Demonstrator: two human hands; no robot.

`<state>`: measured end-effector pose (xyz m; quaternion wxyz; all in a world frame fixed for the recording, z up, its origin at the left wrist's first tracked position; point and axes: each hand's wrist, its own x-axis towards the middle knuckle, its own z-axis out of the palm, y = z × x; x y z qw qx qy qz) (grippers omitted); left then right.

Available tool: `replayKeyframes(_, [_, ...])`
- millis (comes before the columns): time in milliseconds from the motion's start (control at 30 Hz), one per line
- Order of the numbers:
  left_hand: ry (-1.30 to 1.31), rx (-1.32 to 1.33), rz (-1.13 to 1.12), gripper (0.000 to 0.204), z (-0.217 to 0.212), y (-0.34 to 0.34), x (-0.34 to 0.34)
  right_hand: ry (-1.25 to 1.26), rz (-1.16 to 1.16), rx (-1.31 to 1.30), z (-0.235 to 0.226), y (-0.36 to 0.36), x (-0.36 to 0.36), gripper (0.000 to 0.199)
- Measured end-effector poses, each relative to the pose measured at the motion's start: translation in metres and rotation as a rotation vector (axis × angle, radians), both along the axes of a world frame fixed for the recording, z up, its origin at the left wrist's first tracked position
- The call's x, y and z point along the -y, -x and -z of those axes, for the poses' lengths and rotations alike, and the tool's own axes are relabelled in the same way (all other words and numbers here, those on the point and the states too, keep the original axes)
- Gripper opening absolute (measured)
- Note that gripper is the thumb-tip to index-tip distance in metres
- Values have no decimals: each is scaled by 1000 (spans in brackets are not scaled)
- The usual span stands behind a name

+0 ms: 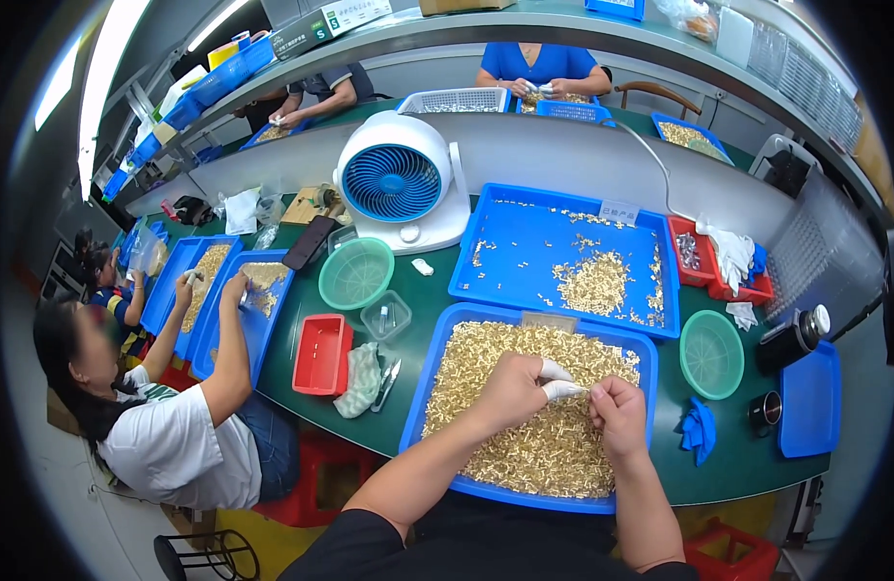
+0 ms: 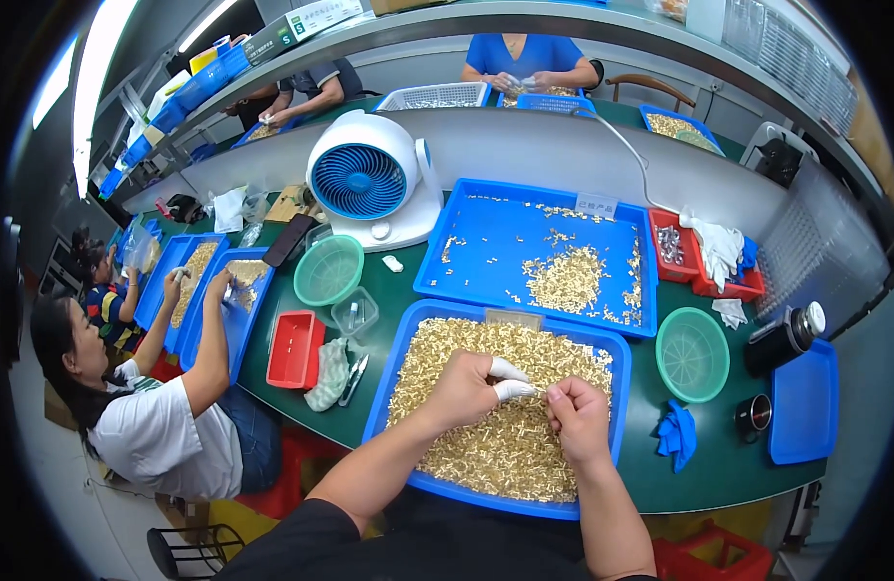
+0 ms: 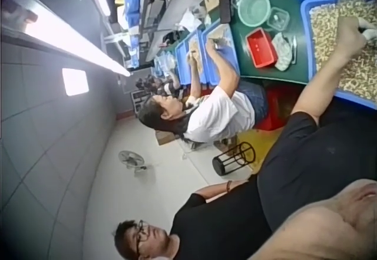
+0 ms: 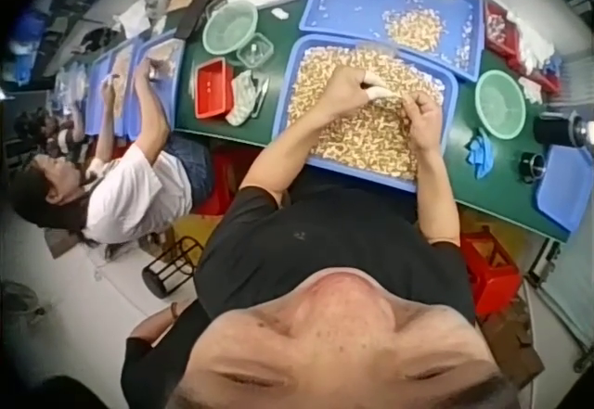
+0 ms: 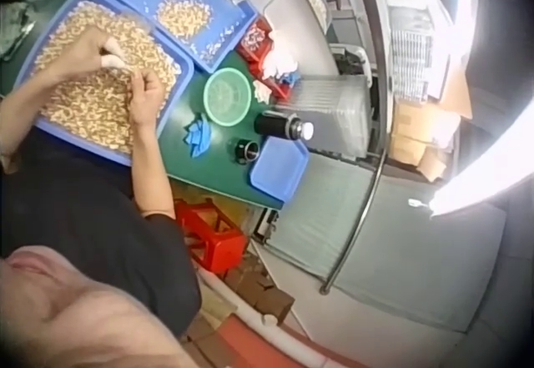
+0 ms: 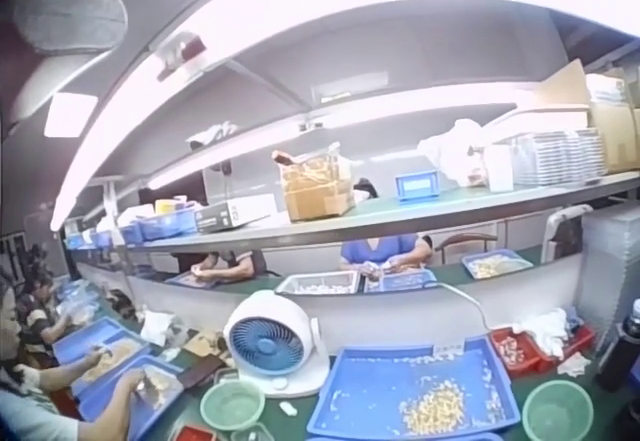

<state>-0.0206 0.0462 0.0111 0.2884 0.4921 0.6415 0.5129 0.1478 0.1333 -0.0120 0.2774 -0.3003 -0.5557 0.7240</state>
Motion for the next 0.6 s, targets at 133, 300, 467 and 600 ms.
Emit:
replayKeyframes(133, [194, 21, 54, 19, 0, -5, 2, -77, -33, 9, 0, -2, 6, 17])
replayKeyframes(300, [152, 230, 61, 27, 2, -7, 4, 206, -1, -158, -2, -3, 4, 17])
replayKeyframes(467, [-12, -555, 337, 38, 5, -8, 3, 346, 155, -362, 6, -5, -7, 13])
replayKeyframes(600, [10, -744, 464, 13, 19, -25, 5, 308, 141, -313, 5, -2, -4, 14])
